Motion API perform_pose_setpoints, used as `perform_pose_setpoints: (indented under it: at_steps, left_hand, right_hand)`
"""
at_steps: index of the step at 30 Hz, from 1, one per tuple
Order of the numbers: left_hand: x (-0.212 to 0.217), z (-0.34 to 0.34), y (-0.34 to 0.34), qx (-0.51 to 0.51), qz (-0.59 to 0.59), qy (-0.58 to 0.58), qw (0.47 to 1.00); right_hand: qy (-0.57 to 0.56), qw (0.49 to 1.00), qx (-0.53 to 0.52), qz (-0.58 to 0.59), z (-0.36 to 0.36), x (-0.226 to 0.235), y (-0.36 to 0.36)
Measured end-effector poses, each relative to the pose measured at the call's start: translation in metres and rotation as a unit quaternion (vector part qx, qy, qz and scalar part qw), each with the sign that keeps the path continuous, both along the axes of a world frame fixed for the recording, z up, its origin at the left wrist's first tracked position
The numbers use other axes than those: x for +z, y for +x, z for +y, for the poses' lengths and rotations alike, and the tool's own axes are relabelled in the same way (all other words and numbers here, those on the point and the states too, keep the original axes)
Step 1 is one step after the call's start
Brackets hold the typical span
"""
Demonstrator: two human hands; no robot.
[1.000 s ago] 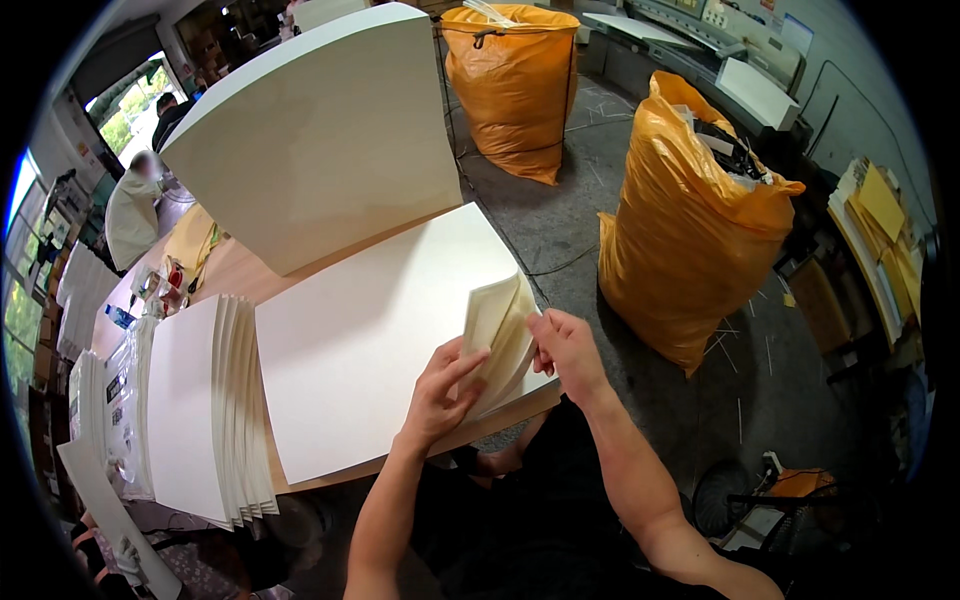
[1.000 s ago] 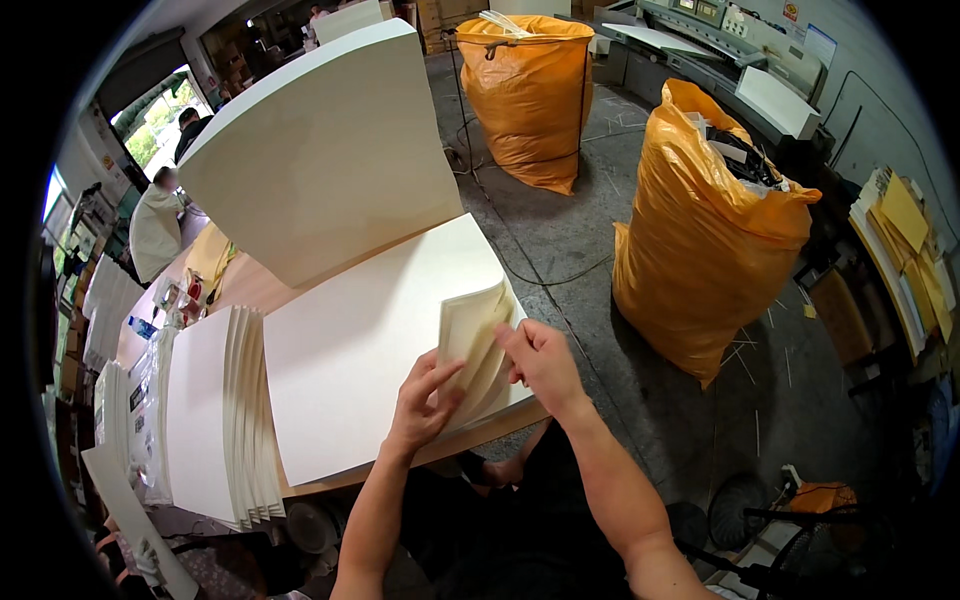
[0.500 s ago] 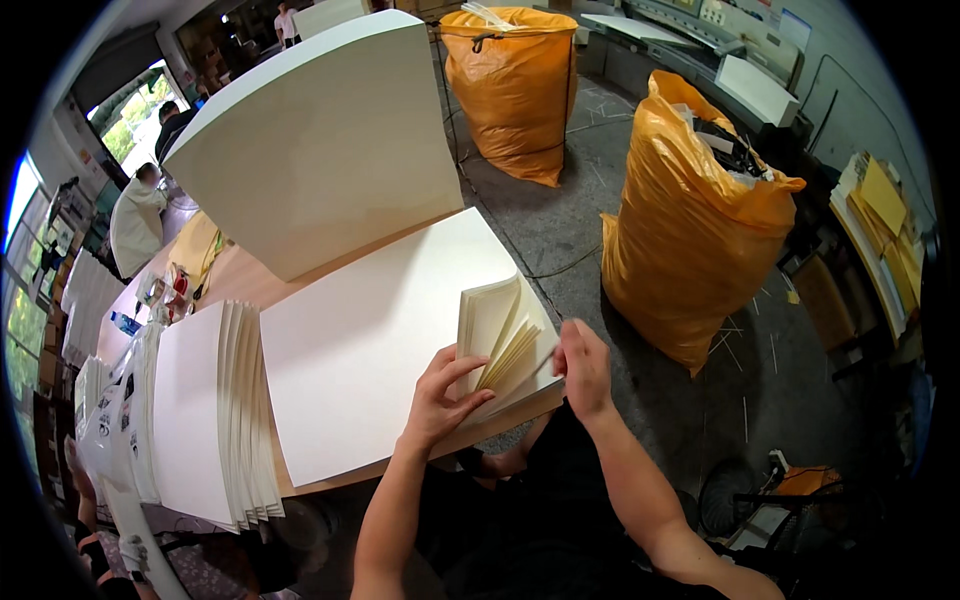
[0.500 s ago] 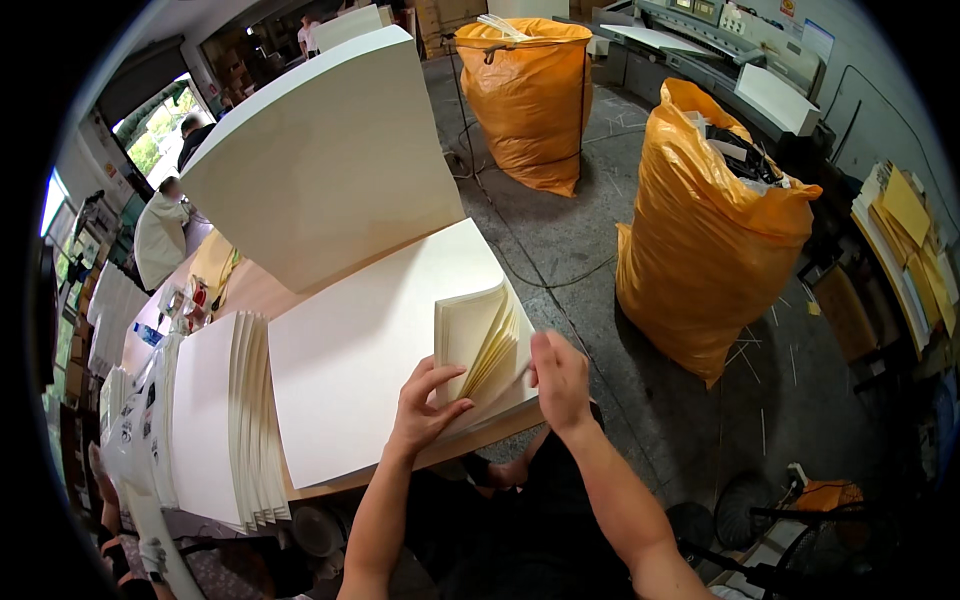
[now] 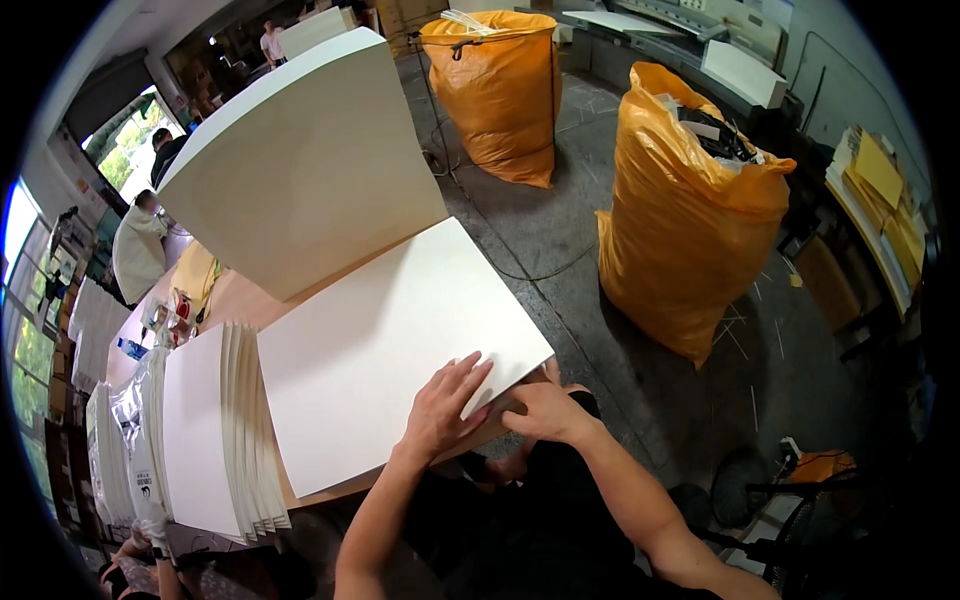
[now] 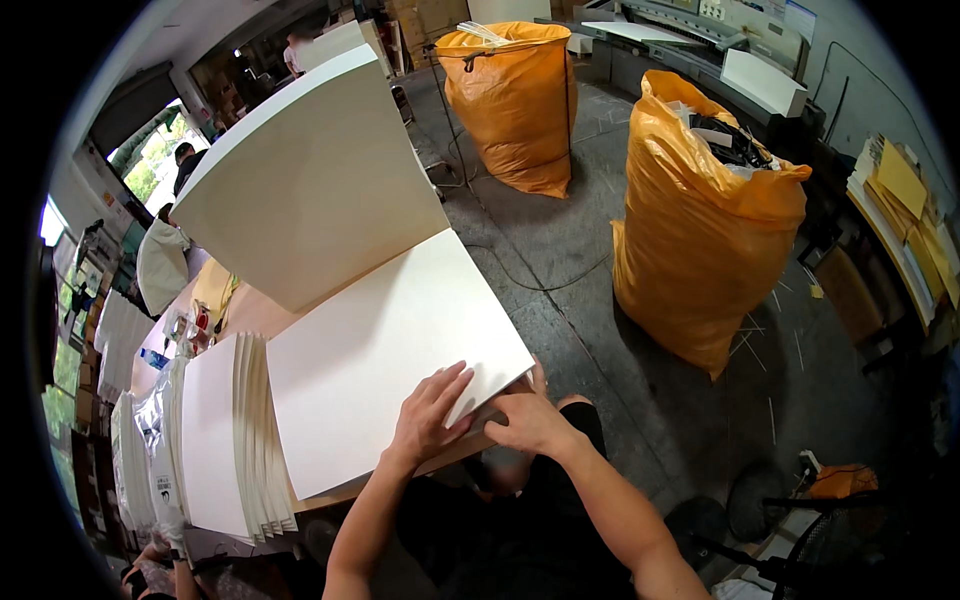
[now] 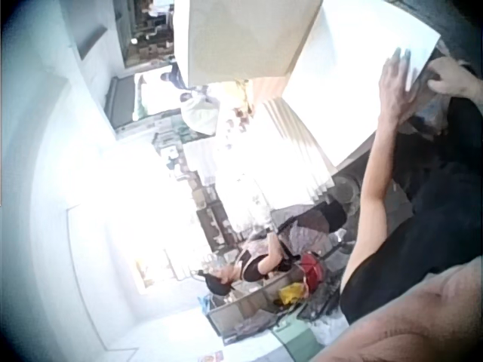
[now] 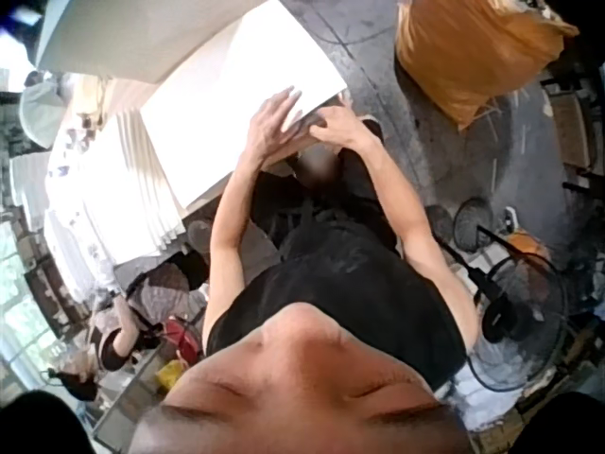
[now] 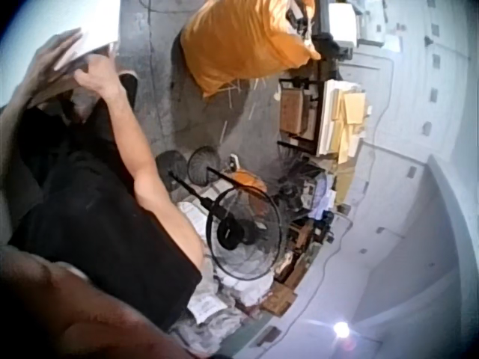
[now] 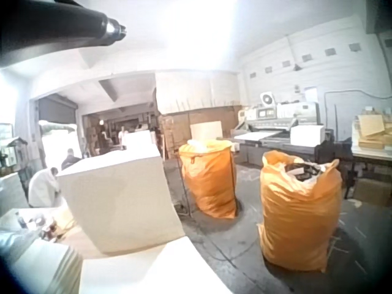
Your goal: The person picks up stacks of white paper from a table, aligns the edges by hand, and places them onto a larger stack.
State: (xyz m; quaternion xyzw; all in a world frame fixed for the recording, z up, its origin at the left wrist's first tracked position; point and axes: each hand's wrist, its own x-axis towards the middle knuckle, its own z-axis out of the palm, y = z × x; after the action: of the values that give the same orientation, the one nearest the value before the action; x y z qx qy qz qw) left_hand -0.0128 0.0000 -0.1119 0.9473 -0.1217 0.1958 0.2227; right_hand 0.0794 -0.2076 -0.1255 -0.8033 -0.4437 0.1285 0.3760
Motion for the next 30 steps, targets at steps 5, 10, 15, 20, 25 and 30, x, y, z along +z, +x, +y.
perform_pose_setpoints:
  at_steps: [5,10,15,20,25,30]
  left_hand:
    - [0.000,0.000,0.010,0.027,0.010,-0.028,0.999]
    - [0.001,-0.002,0.008,0.029,0.005,-0.039,0.999]
    - [-0.008,0.001,0.007,0.020,-0.024,-0.100,0.995]
    - [-0.004,0.003,0.010,0.021,-0.002,-0.205,0.979]
    - [-0.003,0.010,0.009,0.019,0.030,-0.220,0.975]
    - [-0.001,0.011,0.009,-0.008,0.009,-0.200,0.980]
  right_hand:
    - [0.009,0.999,-0.032,-0.029,0.003,-0.003,-0.001]
    - [0.110,0.949,-0.293,-0.045,-0.031,-0.005,0.014]
    - [-0.069,0.983,-0.170,-0.002,-0.038,0.008,0.041]
    - [0.090,0.972,-0.217,0.001,0.018,0.035,0.017]
    - [0.234,0.882,-0.165,0.375,0.017,0.041,0.029]
    - [0.121,0.937,-0.169,0.280,0.017,0.046,0.039]
